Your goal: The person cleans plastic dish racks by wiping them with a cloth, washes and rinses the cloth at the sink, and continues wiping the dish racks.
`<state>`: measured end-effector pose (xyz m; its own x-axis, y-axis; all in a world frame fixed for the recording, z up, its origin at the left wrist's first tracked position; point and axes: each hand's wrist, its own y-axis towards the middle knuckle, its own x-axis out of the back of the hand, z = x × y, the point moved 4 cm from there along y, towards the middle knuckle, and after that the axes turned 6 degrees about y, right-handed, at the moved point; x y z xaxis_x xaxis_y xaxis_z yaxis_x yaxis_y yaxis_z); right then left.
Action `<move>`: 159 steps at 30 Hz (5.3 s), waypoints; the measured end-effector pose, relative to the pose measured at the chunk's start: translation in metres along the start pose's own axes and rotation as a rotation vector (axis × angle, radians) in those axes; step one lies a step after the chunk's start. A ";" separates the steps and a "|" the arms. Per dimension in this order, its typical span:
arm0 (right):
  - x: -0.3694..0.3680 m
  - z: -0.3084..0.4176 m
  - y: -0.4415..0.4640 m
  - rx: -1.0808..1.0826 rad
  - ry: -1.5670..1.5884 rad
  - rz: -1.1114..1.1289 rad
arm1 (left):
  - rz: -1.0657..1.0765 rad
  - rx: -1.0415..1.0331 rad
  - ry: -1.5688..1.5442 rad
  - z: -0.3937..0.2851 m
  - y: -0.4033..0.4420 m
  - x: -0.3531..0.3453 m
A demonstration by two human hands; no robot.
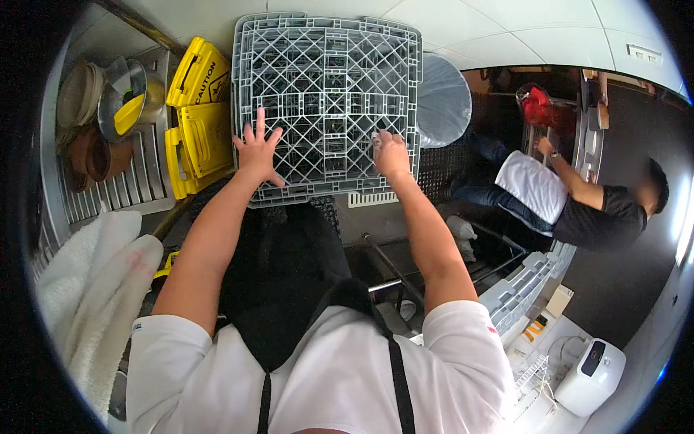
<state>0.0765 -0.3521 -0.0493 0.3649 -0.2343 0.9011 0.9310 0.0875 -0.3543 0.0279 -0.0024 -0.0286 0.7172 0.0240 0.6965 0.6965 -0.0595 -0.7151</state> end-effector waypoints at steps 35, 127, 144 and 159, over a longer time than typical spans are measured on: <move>0.011 0.001 0.008 0.544 -0.191 -0.176 | -0.013 0.028 0.002 0.000 0.003 -0.002; -0.026 0.033 -0.043 0.007 0.197 -0.349 | 0.033 0.078 0.017 -0.013 0.004 0.008; -0.010 -0.029 -0.055 0.012 0.126 -0.194 | 0.009 0.072 0.020 -0.018 0.014 -0.005; 0.010 -0.013 -0.024 0.088 -0.106 -0.238 | 0.017 0.126 0.073 -0.024 0.015 -0.005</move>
<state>0.0576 -0.3688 -0.0350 0.1302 -0.1565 0.9791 0.9857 0.1270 -0.1108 0.0342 -0.0276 -0.0411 0.7285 -0.0485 0.6834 0.6850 0.0669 -0.7255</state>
